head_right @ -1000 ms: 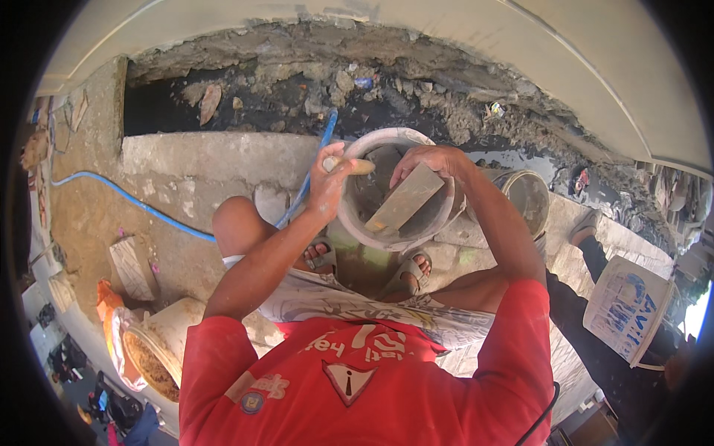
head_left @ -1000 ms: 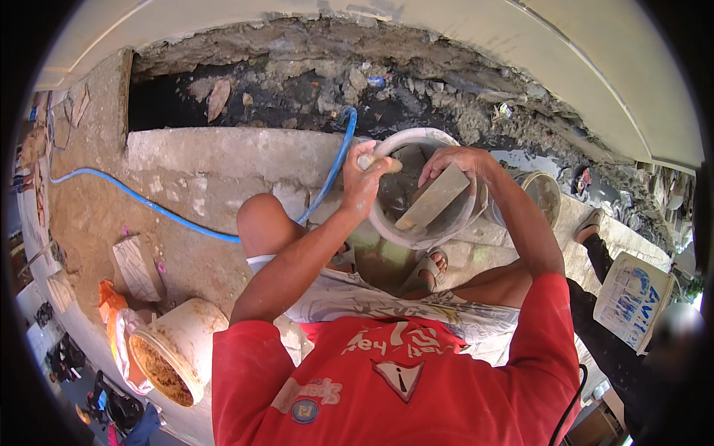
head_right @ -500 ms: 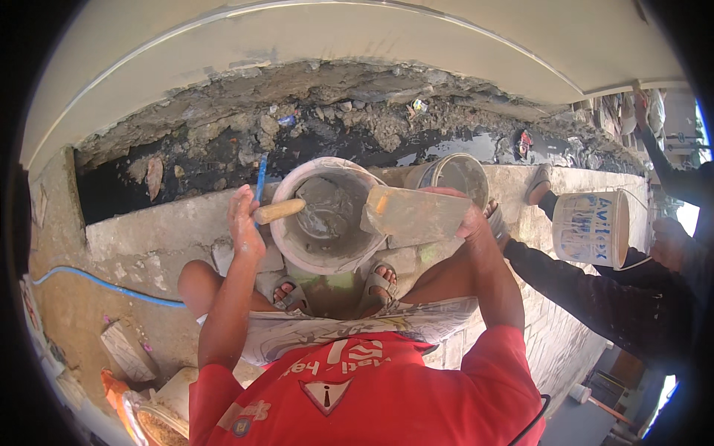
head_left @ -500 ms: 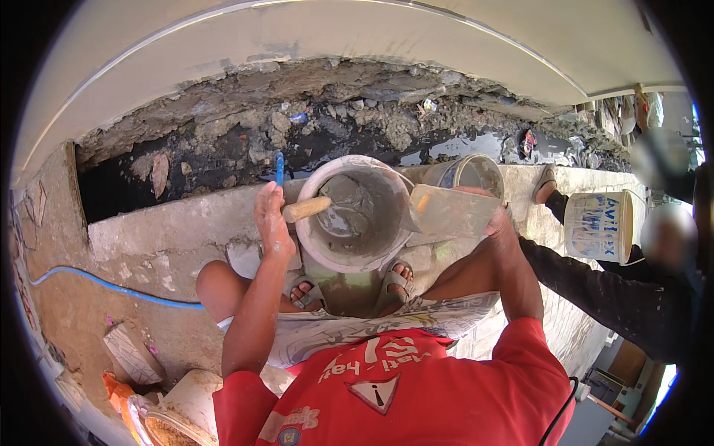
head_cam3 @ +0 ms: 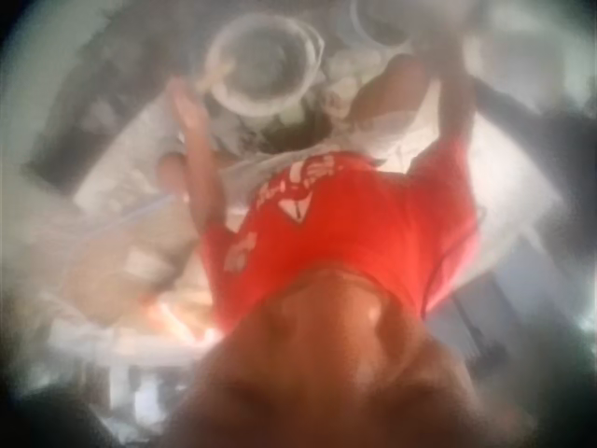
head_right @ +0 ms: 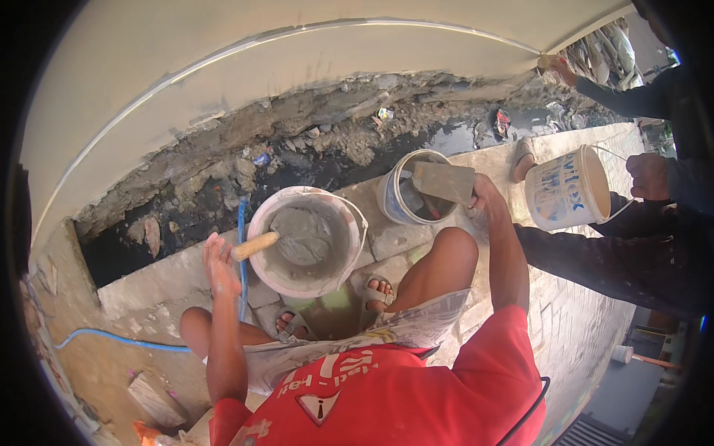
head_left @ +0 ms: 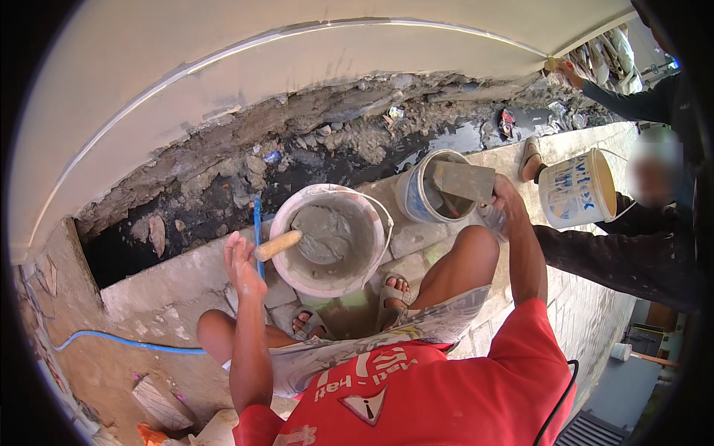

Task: The person scoops plaster from a bucket using a trowel and applies it to the recessed grid of a decorative wall panel. They smooth the plaster into the crevices and along the edges of the panel's geometric pattern.

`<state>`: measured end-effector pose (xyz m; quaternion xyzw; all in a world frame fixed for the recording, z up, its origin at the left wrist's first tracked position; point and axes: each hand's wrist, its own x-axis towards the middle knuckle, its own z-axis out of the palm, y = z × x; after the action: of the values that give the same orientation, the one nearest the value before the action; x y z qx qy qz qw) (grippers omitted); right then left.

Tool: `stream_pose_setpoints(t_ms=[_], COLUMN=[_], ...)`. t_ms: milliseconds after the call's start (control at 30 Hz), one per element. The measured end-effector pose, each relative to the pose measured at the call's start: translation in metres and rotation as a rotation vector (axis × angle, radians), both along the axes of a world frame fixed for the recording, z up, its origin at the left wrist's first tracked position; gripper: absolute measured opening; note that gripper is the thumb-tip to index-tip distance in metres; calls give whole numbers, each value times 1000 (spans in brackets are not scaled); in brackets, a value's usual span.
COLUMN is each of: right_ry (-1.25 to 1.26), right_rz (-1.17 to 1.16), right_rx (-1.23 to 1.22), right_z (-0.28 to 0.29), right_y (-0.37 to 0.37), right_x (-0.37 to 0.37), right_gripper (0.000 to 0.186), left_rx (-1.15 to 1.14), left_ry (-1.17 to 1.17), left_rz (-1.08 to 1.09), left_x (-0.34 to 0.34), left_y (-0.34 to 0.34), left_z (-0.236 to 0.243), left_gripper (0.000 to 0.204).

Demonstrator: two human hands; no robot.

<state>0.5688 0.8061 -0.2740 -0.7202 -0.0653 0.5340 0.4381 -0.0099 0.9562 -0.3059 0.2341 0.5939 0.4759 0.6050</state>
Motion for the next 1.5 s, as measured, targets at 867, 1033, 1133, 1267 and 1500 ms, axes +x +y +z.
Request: stream_pose_setpoints(t_ms=[867,1033,1133,1267,1500], right_ry=[-526,-218,46,266,526], right_rz=[95,-78,-340,-421,-403], right_rx=[41,95,184,393,837], right_z=[-34,-64,-36,-14,2], right_y=[12,-20,-30,-68,-47], right_x=[-50,-16,-34,-43,-77], right_gripper=[20,22,24,32,45], left_rx=[49,19,38,28,-49], left_ry=[-9,-3,-14,-6,35], left_rz=[-57,-62,-74,-50,16], left_x=[0,4,-5,4,12], left_y=[-3,0,0,2,18], left_z=[-1,0,-11,-2,4], left_gripper=[28,29,37,32,30])
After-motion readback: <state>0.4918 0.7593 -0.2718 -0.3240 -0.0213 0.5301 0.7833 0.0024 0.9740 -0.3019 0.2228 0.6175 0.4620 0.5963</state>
